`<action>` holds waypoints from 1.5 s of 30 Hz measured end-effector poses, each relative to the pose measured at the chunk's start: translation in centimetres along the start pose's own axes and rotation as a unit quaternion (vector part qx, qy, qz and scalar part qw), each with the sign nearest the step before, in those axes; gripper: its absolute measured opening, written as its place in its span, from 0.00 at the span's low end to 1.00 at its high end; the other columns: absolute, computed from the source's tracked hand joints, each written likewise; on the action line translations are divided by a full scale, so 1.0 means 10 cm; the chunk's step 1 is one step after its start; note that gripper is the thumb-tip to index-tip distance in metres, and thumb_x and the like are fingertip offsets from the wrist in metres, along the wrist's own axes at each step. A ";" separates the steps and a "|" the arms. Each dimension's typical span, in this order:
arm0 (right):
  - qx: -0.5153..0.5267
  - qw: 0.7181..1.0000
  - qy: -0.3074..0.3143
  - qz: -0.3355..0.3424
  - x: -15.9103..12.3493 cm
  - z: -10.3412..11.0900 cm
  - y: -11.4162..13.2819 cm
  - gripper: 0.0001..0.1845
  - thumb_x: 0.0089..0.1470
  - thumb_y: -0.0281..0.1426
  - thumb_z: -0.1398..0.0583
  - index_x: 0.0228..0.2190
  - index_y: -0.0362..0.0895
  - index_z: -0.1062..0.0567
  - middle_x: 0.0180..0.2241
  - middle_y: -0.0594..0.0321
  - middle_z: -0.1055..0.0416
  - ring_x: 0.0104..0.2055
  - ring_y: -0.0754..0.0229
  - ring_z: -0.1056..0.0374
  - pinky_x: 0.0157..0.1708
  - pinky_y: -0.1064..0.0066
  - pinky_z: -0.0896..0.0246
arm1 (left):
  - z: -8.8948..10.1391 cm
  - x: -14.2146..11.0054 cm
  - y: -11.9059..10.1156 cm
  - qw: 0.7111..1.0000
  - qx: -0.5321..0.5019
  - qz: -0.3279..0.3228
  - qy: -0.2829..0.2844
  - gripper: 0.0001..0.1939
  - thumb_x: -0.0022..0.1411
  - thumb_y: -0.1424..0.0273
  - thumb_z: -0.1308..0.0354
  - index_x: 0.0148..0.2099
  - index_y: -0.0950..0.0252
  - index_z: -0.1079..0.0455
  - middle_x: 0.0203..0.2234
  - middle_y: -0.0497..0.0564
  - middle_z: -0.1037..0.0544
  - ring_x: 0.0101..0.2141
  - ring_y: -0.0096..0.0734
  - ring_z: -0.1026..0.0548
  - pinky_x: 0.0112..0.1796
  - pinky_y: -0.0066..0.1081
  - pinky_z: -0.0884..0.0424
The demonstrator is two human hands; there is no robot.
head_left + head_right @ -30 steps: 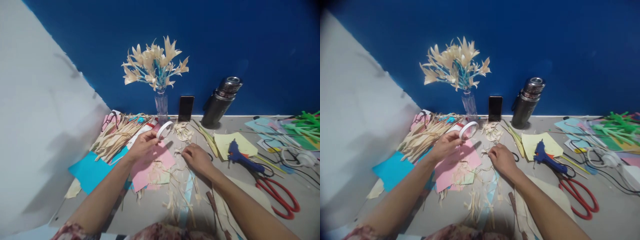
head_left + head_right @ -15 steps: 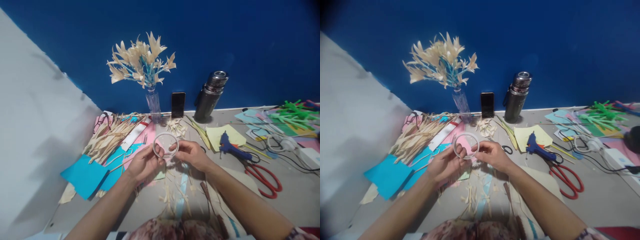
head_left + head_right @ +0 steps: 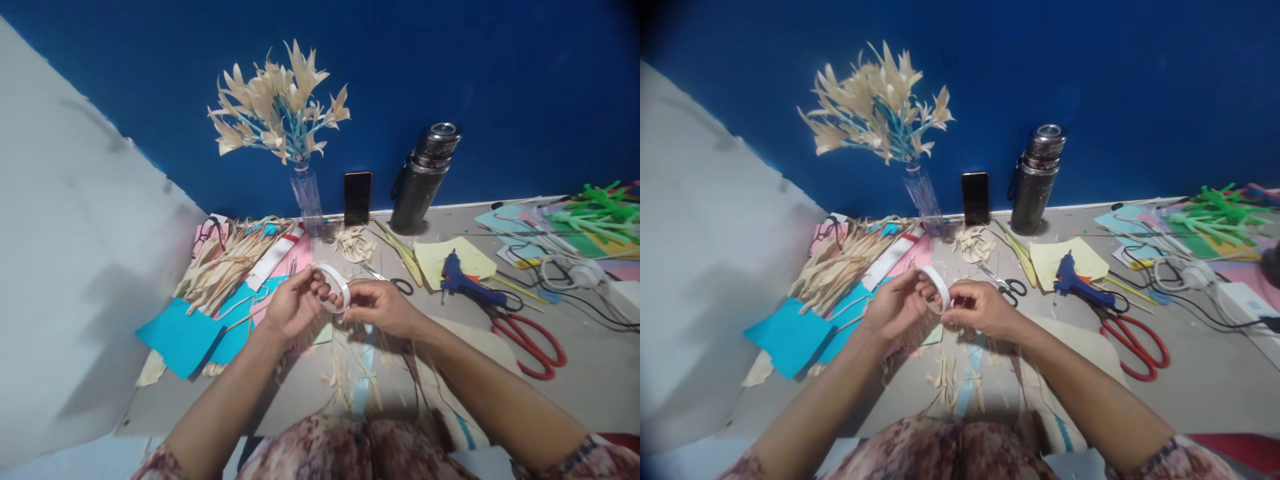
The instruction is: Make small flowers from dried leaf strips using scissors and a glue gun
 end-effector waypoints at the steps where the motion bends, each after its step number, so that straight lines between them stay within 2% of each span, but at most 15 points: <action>1: 0.027 1.000 -0.002 -0.009 0.00 0.00 -0.03 0.11 0.52 0.38 0.32 0.33 0.43 0.19 0.34 0.60 0.24 0.34 0.60 0.31 0.34 0.71 0.37 | 0.00 0.02 0.06 0.999 -0.040 0.018 -0.004 0.15 0.68 0.65 0.48 0.30 0.66 0.34 0.21 0.46 0.35 0.25 0.26 0.31 0.34 0.32 0.27; 4: 0.100 0.994 -0.015 -0.038 -0.01 0.02 -0.12 0.12 0.53 0.39 0.33 0.34 0.42 0.19 0.30 0.62 0.25 0.29 0.62 0.32 0.30 0.71 0.38 | 0.04 0.04 0.19 0.996 -0.070 0.041 -0.019 0.15 0.71 0.67 0.53 0.32 0.66 0.32 0.22 0.48 0.33 0.25 0.27 0.29 0.33 0.31 0.27; 6: 0.134 0.989 -0.014 -0.062 -0.02 0.03 -0.18 0.14 0.53 0.41 0.33 0.34 0.42 0.20 0.26 0.64 0.26 0.25 0.65 0.35 0.27 0.73 0.40 | 0.09 0.03 0.23 0.998 -0.040 0.037 -0.030 0.12 0.70 0.68 0.50 0.35 0.67 0.30 0.23 0.49 0.30 0.26 0.29 0.27 0.33 0.31 0.26; 9: 0.192 0.977 -0.005 -0.092 -0.02 0.03 -0.25 0.16 0.55 0.43 0.34 0.32 0.41 0.21 0.23 0.64 0.29 0.23 0.66 0.36 0.25 0.74 0.41 | 0.15 -0.01 0.17 0.999 0.017 -0.008 -0.031 0.09 0.67 0.68 0.45 0.40 0.68 0.28 0.25 0.50 0.26 0.26 0.31 0.25 0.34 0.33 0.25; 11: 0.268 0.957 -0.003 -0.108 -0.02 0.01 -0.27 0.17 0.54 0.43 0.33 0.32 0.41 0.21 0.24 0.64 0.29 0.22 0.67 0.39 0.24 0.74 0.41 | 0.14 -0.04 0.11 0.998 0.042 -0.032 -0.017 0.09 0.66 0.69 0.43 0.42 0.70 0.26 0.25 0.50 0.25 0.25 0.29 0.25 0.34 0.32 0.25; 15: 0.424 0.895 -0.040 -0.133 0.02 0.02 -0.33 0.15 0.51 0.39 0.30 0.33 0.39 0.21 0.26 0.65 0.31 0.20 0.72 0.45 0.22 0.75 0.42 | 0.04 -0.12 0.06 0.999 0.024 -0.019 0.026 0.12 0.64 0.70 0.41 0.46 0.72 0.25 0.24 0.51 0.24 0.27 0.30 0.23 0.36 0.31 0.25; 19: 0.467 0.865 -0.072 -0.166 0.04 0.04 -0.45 0.13 0.50 0.36 0.30 0.34 0.39 0.21 0.26 0.65 0.31 0.20 0.72 0.45 0.21 0.76 0.40 | -0.01 -0.19 0.01 0.999 0.023 -0.026 0.021 0.16 0.60 0.74 0.37 0.51 0.71 0.27 0.29 0.52 0.21 0.34 0.34 0.20 0.41 0.34 0.24; 22: 0.468 0.864 -0.069 -0.170 0.03 0.03 -0.47 0.11 0.52 0.36 0.31 0.34 0.40 0.21 0.26 0.64 0.29 0.21 0.70 0.41 0.23 0.74 0.38 | 0.04 -0.19 0.02 1.000 0.014 -0.024 -0.003 0.14 0.60 0.75 0.37 0.49 0.71 0.27 0.30 0.52 0.20 0.32 0.32 0.20 0.40 0.32 0.23; 26: 0.449 0.879 -0.026 -0.157 0.02 -0.02 -0.40 0.12 0.51 0.34 0.31 0.36 0.40 0.21 0.24 0.62 0.27 0.25 0.64 0.32 0.29 0.71 0.32 | 0.17 -0.14 0.11 0.998 -0.054 -0.005 -0.040 0.09 0.63 0.78 0.41 0.47 0.70 0.27 0.28 0.51 0.20 0.31 0.28 0.20 0.41 0.30 0.22; 30: 0.426 0.889 -0.020 -0.168 0.01 -0.03 -0.45 0.11 0.52 0.34 0.31 0.36 0.41 0.21 0.23 0.64 0.28 0.26 0.65 0.32 0.29 0.72 0.33 | 0.23 -0.13 0.14 0.996 -0.071 -0.017 -0.056 0.09 0.64 0.78 0.43 0.47 0.70 0.27 0.30 0.52 0.19 0.33 0.29 0.19 0.41 0.31 0.21; 34: 0.459 0.871 -0.028 -0.172 0.02 -0.05 -0.49 0.10 0.52 0.33 0.32 0.35 0.40 0.21 0.23 0.65 0.31 0.25 0.66 0.36 0.27 0.73 0.37 | 0.09 -0.20 0.03 0.997 -0.031 -0.061 -0.028 0.17 0.58 0.79 0.36 0.50 0.68 0.28 0.35 0.53 0.17 0.36 0.31 0.18 0.43 0.30 0.22; 39: 0.485 0.850 -0.029 -0.201 0.01 -0.12 -0.54 0.11 0.48 0.31 0.31 0.34 0.38 0.20 0.25 0.63 0.30 0.24 0.67 0.38 0.26 0.73 0.40 | -0.08 -0.32 -0.09 0.993 0.048 -0.108 -0.019 0.26 0.50 0.78 0.29 0.52 0.65 0.30 0.34 0.51 0.17 0.35 0.33 0.18 0.40 0.31 0.23; 45: 0.469 0.856 -0.019 -0.216 0.00 -0.16 -0.58 0.11 0.47 0.28 0.33 0.35 0.36 0.19 0.24 0.61 0.28 0.24 0.66 0.39 0.25 0.73 0.40 | -0.12 -0.40 -0.09 0.982 0.118 -0.141 -0.036 0.23 0.51 0.75 0.29 0.49 0.66 0.29 0.33 0.55 0.16 0.34 0.36 0.18 0.36 0.31 0.24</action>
Point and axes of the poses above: each hand's wrist, its own x-axis towards the middle knuckle, its own z-axis out of the back of the hand, y = z × x, the point moved 9 cm from there along x, towards the middle knuckle
